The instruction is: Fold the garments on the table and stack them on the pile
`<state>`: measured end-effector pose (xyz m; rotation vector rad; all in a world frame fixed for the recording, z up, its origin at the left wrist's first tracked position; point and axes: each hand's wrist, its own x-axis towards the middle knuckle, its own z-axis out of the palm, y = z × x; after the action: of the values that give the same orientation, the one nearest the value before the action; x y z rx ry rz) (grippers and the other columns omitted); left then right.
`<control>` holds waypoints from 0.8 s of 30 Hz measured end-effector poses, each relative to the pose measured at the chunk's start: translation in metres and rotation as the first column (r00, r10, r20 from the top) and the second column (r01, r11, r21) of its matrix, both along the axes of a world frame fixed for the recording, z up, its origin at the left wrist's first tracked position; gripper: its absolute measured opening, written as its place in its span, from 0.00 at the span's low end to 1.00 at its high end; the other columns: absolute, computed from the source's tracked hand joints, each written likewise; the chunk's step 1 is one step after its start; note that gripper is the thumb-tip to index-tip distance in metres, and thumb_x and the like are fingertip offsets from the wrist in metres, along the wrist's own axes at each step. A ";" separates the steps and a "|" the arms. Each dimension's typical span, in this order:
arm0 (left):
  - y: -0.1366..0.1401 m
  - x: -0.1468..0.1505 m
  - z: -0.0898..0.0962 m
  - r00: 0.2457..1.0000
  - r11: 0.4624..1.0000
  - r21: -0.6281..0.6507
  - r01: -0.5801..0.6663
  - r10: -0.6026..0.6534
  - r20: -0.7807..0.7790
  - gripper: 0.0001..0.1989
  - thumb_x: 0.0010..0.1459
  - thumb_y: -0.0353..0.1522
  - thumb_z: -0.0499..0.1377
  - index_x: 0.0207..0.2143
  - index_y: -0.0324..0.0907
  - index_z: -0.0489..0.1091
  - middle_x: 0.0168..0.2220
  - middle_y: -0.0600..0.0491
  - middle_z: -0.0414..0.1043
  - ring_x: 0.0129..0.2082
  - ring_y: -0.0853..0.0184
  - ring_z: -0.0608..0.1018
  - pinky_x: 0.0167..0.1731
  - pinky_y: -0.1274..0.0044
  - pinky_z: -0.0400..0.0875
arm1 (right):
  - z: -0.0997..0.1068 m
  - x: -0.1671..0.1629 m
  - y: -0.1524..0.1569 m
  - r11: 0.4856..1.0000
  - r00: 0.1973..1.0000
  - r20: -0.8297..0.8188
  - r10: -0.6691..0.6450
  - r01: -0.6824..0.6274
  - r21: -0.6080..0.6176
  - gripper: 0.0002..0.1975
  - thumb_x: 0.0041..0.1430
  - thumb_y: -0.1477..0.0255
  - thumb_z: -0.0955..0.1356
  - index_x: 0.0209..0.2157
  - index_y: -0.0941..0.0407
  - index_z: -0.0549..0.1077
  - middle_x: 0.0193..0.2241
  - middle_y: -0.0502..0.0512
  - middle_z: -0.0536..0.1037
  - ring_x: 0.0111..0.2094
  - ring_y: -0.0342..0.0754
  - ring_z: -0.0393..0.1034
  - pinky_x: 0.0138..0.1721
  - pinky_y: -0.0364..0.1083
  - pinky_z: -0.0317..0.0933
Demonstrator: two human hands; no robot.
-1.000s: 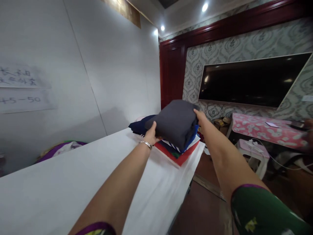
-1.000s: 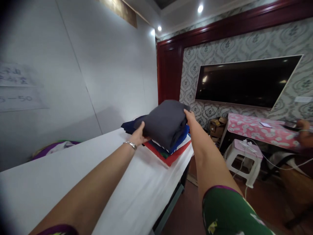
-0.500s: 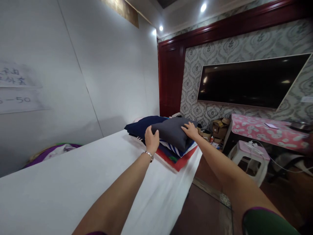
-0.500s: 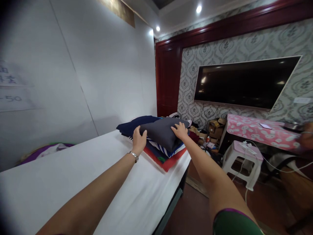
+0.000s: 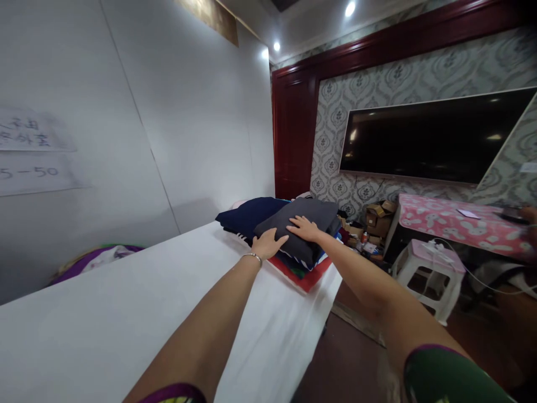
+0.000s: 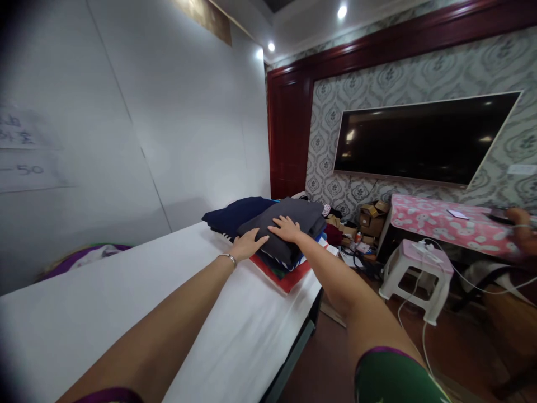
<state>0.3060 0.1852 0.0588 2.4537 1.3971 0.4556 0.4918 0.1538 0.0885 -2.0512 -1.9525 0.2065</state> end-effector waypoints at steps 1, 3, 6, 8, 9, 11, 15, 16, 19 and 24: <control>-0.001 0.000 0.001 1.000 1.000 -0.001 -0.003 0.003 0.003 0.39 0.58 0.56 0.41 0.64 0.43 0.54 0.66 0.45 0.53 0.65 0.53 0.57 0.60 0.53 0.50 | 0.006 0.003 0.001 1.000 1.000 0.004 0.016 -0.016 0.005 0.32 0.62 0.49 0.57 0.63 0.48 0.60 0.66 0.53 0.54 0.67 0.58 0.43 0.64 0.61 0.41; -0.004 0.000 0.003 1.000 1.000 -0.004 -0.010 0.010 0.010 0.39 0.58 0.56 0.41 0.64 0.43 0.54 0.66 0.44 0.52 0.65 0.53 0.56 0.60 0.54 0.50 | 0.019 0.011 0.003 0.999 0.999 0.012 0.034 -0.034 0.035 0.30 0.64 0.51 0.56 0.61 0.50 0.63 0.64 0.53 0.60 0.66 0.54 0.48 0.64 0.55 0.43; -0.006 -0.001 0.003 1.000 1.000 -0.009 -0.014 0.014 0.018 0.39 0.58 0.57 0.40 0.64 0.43 0.53 0.67 0.44 0.51 0.66 0.53 0.55 0.60 0.54 0.50 | 0.035 0.026 0.011 0.994 0.999 0.026 -0.039 0.036 0.102 0.29 0.65 0.53 0.55 0.62 0.51 0.62 0.65 0.55 0.57 0.67 0.57 0.43 0.64 0.60 0.40; -0.007 -0.002 0.003 1.000 1.000 -0.014 -0.013 0.014 0.017 0.40 0.57 0.57 0.41 0.64 0.44 0.53 0.67 0.45 0.51 0.66 0.52 0.55 0.60 0.54 0.49 | 0.041 0.036 0.017 0.983 0.990 0.040 -0.134 0.127 0.129 0.30 0.64 0.52 0.56 0.62 0.50 0.61 0.66 0.56 0.53 0.67 0.61 0.39 0.62 0.66 0.38; -0.007 -0.003 0.004 1.000 1.000 -0.017 -0.013 0.014 0.016 0.40 0.57 0.58 0.41 0.64 0.44 0.54 0.67 0.45 0.52 0.66 0.52 0.55 0.60 0.53 0.49 | 0.042 0.042 0.021 0.976 0.983 0.045 -0.179 0.172 0.132 0.30 0.64 0.52 0.56 0.62 0.50 0.61 0.67 0.56 0.52 0.68 0.62 0.38 0.62 0.68 0.38; -0.009 -0.002 0.008 1.000 1.000 -0.024 -0.016 0.016 0.014 0.41 0.56 0.59 0.40 0.63 0.44 0.55 0.66 0.45 0.53 0.65 0.51 0.56 0.60 0.53 0.49 | 0.041 0.051 0.028 0.962 0.967 0.055 -0.248 0.239 0.129 0.30 0.63 0.51 0.56 0.62 0.48 0.59 0.67 0.56 0.51 0.68 0.62 0.37 0.61 0.69 0.37; -0.018 0.012 0.027 0.997 0.996 -0.026 -0.080 0.080 -0.001 0.46 0.52 0.63 0.37 0.57 0.41 0.63 0.60 0.39 0.64 0.59 0.45 0.66 0.57 0.50 0.50 | 0.027 0.057 0.042 0.961 0.957 0.082 -0.277 0.273 0.051 0.34 0.61 0.46 0.55 0.64 0.46 0.56 0.67 0.56 0.49 0.68 0.63 0.36 0.60 0.70 0.35; -0.021 0.019 0.032 0.994 0.994 -0.018 -0.112 0.112 -0.006 0.47 0.51 0.64 0.37 0.57 0.40 0.63 0.57 0.37 0.67 0.57 0.44 0.68 0.56 0.49 0.51 | 0.023 0.057 0.044 0.962 0.958 0.091 -0.273 0.274 0.004 0.35 0.60 0.45 0.54 0.64 0.45 0.55 0.68 0.56 0.49 0.67 0.64 0.36 0.60 0.71 0.35; -0.027 0.040 0.040 0.983 0.982 0.043 -0.182 0.184 -0.030 0.49 0.49 0.65 0.41 0.61 0.39 0.57 0.59 0.34 0.64 0.57 0.42 0.67 0.55 0.48 0.52 | 0.012 0.059 0.050 0.954 0.955 0.107 -0.276 0.286 -0.095 0.36 0.59 0.43 0.52 0.65 0.45 0.54 0.68 0.56 0.47 0.67 0.65 0.37 0.59 0.73 0.34; -0.020 0.052 0.020 0.998 0.982 0.186 0.010 0.001 -0.058 0.38 0.55 0.58 0.44 0.63 0.52 0.55 0.67 0.48 0.50 0.65 0.47 0.53 0.59 0.47 0.44 | 0.001 0.097 0.053 0.965 0.970 0.002 -0.243 0.242 -0.098 0.38 0.57 0.42 0.56 0.64 0.45 0.56 0.67 0.53 0.50 0.67 0.63 0.42 0.63 0.67 0.35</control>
<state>0.3581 0.1651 0.0787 2.6370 1.4307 0.5421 0.5886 0.2065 0.0899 -2.3237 -1.6956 0.2611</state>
